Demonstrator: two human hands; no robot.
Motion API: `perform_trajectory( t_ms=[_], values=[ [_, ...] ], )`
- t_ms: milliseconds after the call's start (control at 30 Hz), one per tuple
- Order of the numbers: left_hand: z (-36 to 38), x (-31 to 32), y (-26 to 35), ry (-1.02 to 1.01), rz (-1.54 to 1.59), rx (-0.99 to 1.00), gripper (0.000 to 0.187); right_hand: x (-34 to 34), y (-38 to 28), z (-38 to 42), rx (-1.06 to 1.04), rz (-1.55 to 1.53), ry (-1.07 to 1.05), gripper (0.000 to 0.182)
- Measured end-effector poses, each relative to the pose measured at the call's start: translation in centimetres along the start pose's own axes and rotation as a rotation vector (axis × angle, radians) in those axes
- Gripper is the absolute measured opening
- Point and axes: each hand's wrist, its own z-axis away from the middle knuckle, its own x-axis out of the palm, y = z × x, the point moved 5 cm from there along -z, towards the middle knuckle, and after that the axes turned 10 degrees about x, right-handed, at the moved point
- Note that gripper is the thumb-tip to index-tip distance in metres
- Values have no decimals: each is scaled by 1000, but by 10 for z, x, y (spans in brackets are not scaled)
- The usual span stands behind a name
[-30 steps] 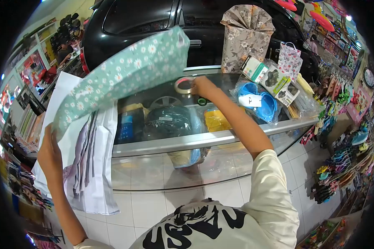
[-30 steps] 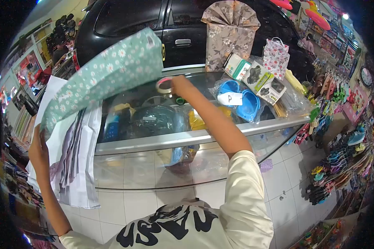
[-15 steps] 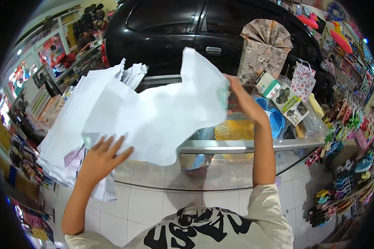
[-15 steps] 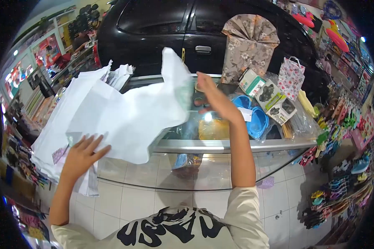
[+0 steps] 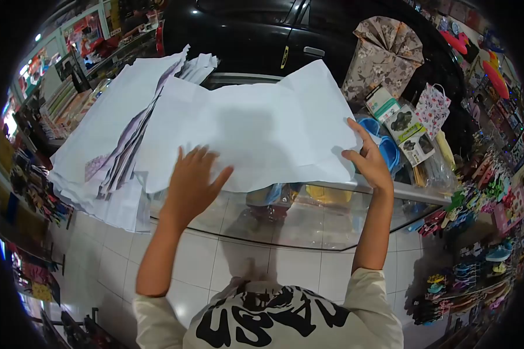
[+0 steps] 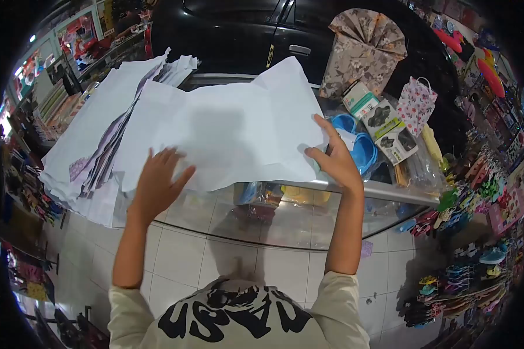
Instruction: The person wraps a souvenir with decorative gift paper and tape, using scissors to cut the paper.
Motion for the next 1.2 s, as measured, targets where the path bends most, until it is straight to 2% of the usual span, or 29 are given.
perform_trajectory(
  t_ms=[33, 167, 233, 300, 333, 433, 500, 567, 633, 733, 833, 933, 1033, 1100, 1167, 1200],
  values=[
    [-11, 6, 7, 55, 79, 8, 62, 0, 0, 2, -8, 20, -11, 71],
    [-31, 47, 26, -110, -50, 120, 71, -1, 1, 12, -94, 127, -11, 68],
    [-29, 62, 30, -218, -29, 128, 74, -6, -6, 23, -183, 336, 169, 65],
    [-27, 64, 30, -202, -6, 128, 74, -1, -22, 44, -296, 565, 402, 62],
    [-25, 66, 29, -179, -5, 137, 74, 7, -37, 53, -331, 582, 444, 56],
    [-23, 71, 30, -114, -20, 155, 74, 48, -60, 63, -498, 568, 324, 45],
    [-24, 70, 31, -110, -17, 148, 73, 87, -60, 59, -536, 644, 181, 42],
    [-26, 66, 33, -98, 17, 174, 69, 116, -43, 42, -510, 771, 151, 45],
    [-29, 61, 31, -127, 42, 195, 66, 128, -16, 22, -426, 906, 222, 50],
    [-39, 62, 19, -183, 90, 247, 62, 134, 17, 8, -187, 1008, 197, 56],
    [-49, 54, 8, -286, 197, 235, 60, 134, 17, 8, -187, 968, 200, 58],
    [-63, 49, 0, -171, 192, 233, 60, 131, 9, 2, -129, 1004, 165, 58],
    [-76, 58, -4, 51, 146, 252, 60, 138, -8, -6, -127, 974, 161, 60],
    [-78, 74, -5, 29, 87, 240, 58, 149, -24, -10, -155, 861, 146, 61],
    [-72, 97, -6, -44, 44, 203, 58, 162, -16, -18, -120, 887, 86, 63],
    [-69, 92, -2, -20, 19, 182, 56, 169, -7, -23, -89, 892, 60, 63]
  ],
)
